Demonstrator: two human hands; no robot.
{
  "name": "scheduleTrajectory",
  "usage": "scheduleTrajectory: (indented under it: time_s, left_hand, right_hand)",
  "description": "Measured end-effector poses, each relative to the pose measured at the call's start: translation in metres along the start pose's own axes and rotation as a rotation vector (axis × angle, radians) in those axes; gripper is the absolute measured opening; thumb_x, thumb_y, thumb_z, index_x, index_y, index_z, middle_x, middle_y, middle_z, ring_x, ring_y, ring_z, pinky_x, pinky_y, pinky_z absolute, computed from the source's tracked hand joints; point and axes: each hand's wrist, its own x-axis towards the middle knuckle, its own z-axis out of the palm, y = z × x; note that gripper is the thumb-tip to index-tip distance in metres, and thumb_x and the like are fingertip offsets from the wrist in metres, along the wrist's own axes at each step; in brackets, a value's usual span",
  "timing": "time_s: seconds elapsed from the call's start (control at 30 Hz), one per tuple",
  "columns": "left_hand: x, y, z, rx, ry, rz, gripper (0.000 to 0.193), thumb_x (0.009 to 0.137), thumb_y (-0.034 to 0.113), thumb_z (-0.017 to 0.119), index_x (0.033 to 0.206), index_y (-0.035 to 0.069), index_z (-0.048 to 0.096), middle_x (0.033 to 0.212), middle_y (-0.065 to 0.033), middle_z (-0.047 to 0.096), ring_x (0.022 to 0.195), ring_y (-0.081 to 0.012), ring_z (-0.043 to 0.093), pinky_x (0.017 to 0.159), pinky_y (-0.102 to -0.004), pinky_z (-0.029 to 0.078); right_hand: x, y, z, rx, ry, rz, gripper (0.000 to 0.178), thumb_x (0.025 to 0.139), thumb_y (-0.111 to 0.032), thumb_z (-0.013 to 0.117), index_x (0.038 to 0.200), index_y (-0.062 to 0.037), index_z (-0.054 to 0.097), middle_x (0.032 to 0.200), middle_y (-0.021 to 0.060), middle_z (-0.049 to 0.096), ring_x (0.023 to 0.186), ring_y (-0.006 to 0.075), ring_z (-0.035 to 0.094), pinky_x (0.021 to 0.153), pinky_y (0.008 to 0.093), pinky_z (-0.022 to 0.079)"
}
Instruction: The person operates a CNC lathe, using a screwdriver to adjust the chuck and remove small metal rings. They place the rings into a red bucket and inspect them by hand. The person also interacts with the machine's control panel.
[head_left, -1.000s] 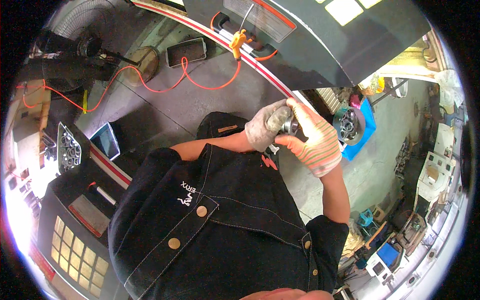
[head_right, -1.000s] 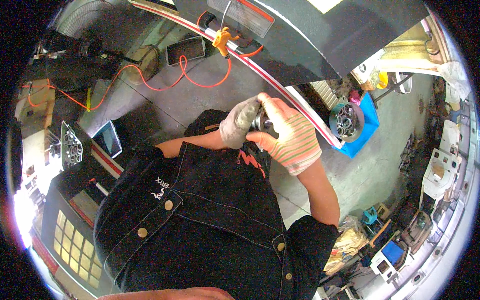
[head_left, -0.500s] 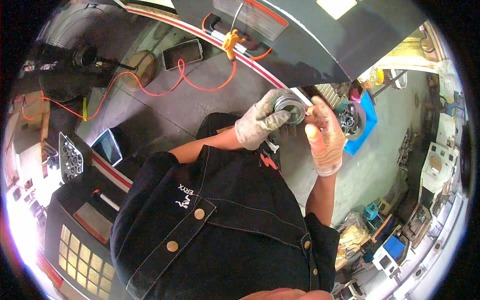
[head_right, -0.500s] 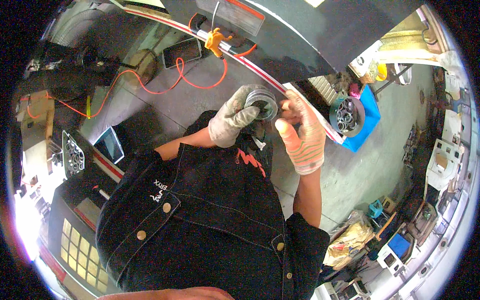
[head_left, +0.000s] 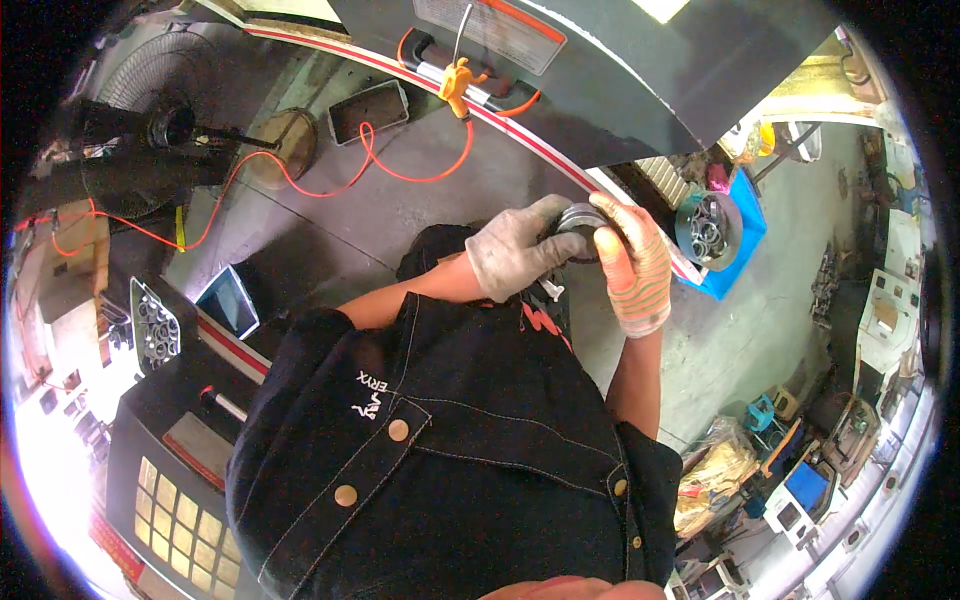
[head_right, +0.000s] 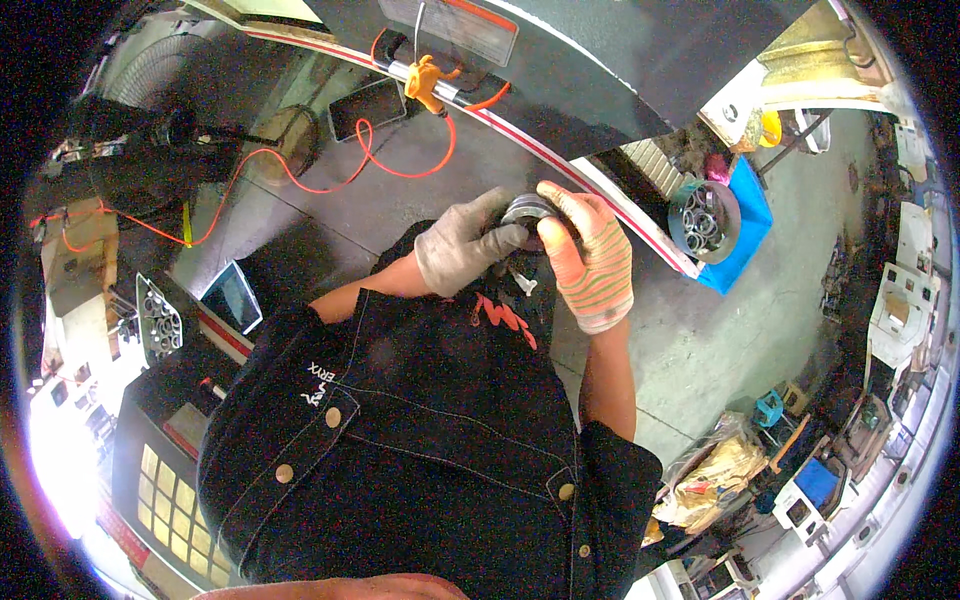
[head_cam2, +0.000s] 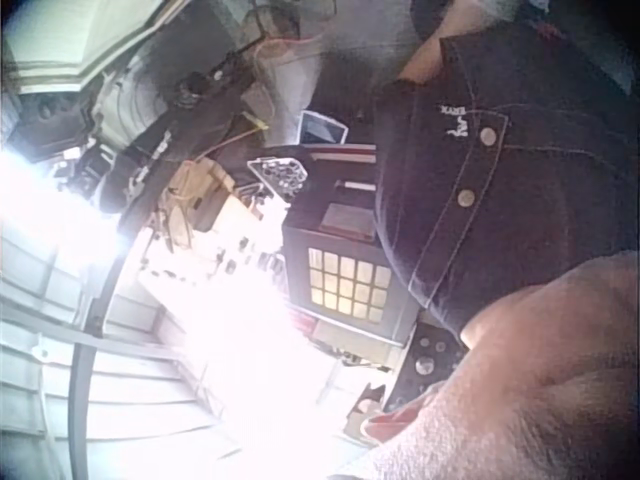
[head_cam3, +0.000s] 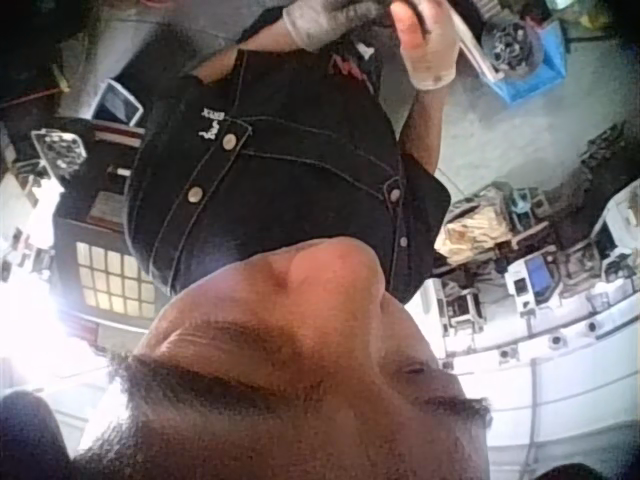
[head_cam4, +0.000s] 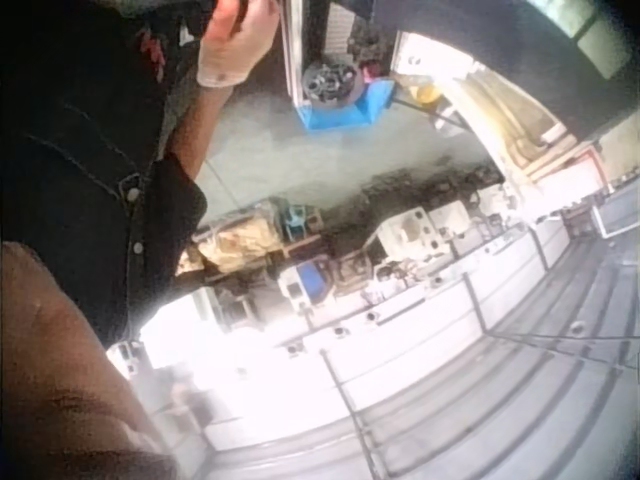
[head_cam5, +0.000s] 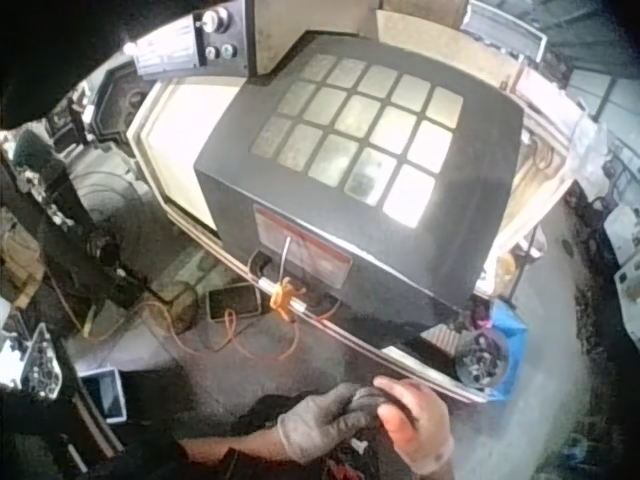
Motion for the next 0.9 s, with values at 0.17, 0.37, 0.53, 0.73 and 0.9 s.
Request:
scheduleTrajectory:
  time_s: [0.17,0.37,0.53,0.73,0.9]
  left_hand:
    - [0.008,-0.002,-0.003,-0.516,-0.107,-0.322,0.040,0.085,0.043,0.055,0.099,0.005,0.054,0.067,-0.0032,0.055,0.048,-0.0102,0.051,0.039,-0.0222,0.036]
    - [-0.001,-0.011,0.016,-0.573,0.070,-0.047,0.035,0.086,0.035,0.056,0.104,0.006,0.049,0.073,-0.0027,0.055,0.058,-0.0089,0.053,0.048,-0.0224,0.043]
    - [-0.008,0.003,0.004,-0.307,-0.029,0.011,0.025,0.089,0.025,0.054,0.105,0.007,0.047,0.073,-0.0015,0.052,0.059,-0.0078,0.050,0.052,-0.0236,0.043]
    - [-0.019,0.020,-0.004,-0.078,-0.100,0.064,0.026,0.088,0.024,0.056,0.102,0.005,0.046,0.081,-0.0056,0.057,0.073,-0.0122,0.055,0.063,-0.0278,0.045]
    - [-0.025,0.017,0.000,0.002,-0.072,0.203,0.033,0.085,0.027,0.059,0.102,0.003,0.045,0.080,-0.0084,0.059,0.071,-0.0165,0.059,0.062,-0.0306,0.047]
  right_hand:
    - [-0.003,0.010,0.006,0.233,0.051,0.079,0.035,0.081,-0.022,0.064,0.110,-0.0032,0.057,0.101,0.0102,0.059,0.088,0.0183,0.057,0.078,0.0281,0.045]
    - [-0.005,0.000,0.014,0.201,0.077,0.151,0.044,0.080,-0.025,0.065,0.115,-0.0007,0.054,0.106,0.0088,0.059,0.096,0.0158,0.056,0.085,0.0261,0.042]
    - [-0.010,-0.002,0.010,0.288,0.017,0.069,0.050,0.077,-0.029,0.069,0.117,-0.0019,0.054,0.100,0.0081,0.060,0.086,0.0146,0.057,0.077,0.0255,0.044]
    - [-0.018,-0.016,0.004,0.059,0.006,-0.086,0.048,0.075,-0.027,0.069,0.115,-0.0040,0.055,0.100,0.0110,0.061,0.083,0.0219,0.060,0.074,0.0287,0.046]
    - [-0.024,-0.030,-0.002,-0.020,-0.029,-0.082,0.049,0.077,-0.035,0.066,0.113,-0.0032,0.056,0.098,0.0110,0.060,0.083,0.0201,0.059,0.072,0.0277,0.045]
